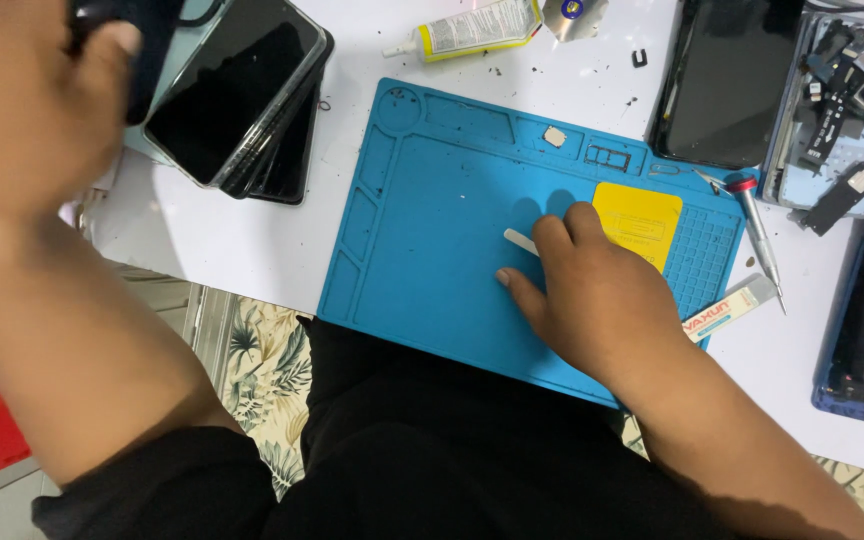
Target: Disassembling a mobile phone to extract internal components like the motherboard and screen using tweezers and a screwdriver.
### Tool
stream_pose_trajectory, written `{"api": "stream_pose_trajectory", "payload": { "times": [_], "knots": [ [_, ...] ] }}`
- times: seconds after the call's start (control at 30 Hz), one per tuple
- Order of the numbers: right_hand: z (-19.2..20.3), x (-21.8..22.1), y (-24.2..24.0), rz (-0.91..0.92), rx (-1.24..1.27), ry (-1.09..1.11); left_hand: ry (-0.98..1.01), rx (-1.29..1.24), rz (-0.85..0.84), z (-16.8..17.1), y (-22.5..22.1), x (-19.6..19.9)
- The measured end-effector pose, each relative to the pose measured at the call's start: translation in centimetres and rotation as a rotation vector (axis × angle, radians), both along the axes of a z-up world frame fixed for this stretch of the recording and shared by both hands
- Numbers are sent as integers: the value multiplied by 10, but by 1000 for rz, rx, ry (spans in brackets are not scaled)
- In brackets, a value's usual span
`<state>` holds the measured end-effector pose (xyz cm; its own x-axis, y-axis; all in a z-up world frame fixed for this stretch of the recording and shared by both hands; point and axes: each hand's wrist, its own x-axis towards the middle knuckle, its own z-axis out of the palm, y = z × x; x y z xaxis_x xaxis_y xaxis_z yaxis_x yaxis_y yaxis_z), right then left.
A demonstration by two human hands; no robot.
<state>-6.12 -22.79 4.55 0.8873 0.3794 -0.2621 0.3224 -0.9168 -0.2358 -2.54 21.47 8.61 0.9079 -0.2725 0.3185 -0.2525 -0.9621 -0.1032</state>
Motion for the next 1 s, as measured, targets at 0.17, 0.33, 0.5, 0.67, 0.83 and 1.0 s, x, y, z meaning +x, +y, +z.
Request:
{"api": "stream_pose_trajectory", "payload": {
  "times": [0.17,0.33,0.5,0.67,0.83,1.0],
  "knots": [
    [1,1,1,-13,-29,32,192,-494,220,-4,18,-4],
    [0,0,0,-7,-32,14,129,-591,-140,8,0,-7],
    [0,1,1,-18,-21,32,72,-430,-141,19,-26,-12],
    [3,1,1,-15,-27,46,24,-154,8,20,-47,-19],
    [0,0,0,7,-14,20,24,-100,58,27,-76,-31],
    [0,0,1,-10,-30,22,-41,-132,28,17,-86,-41]
  ]
}}
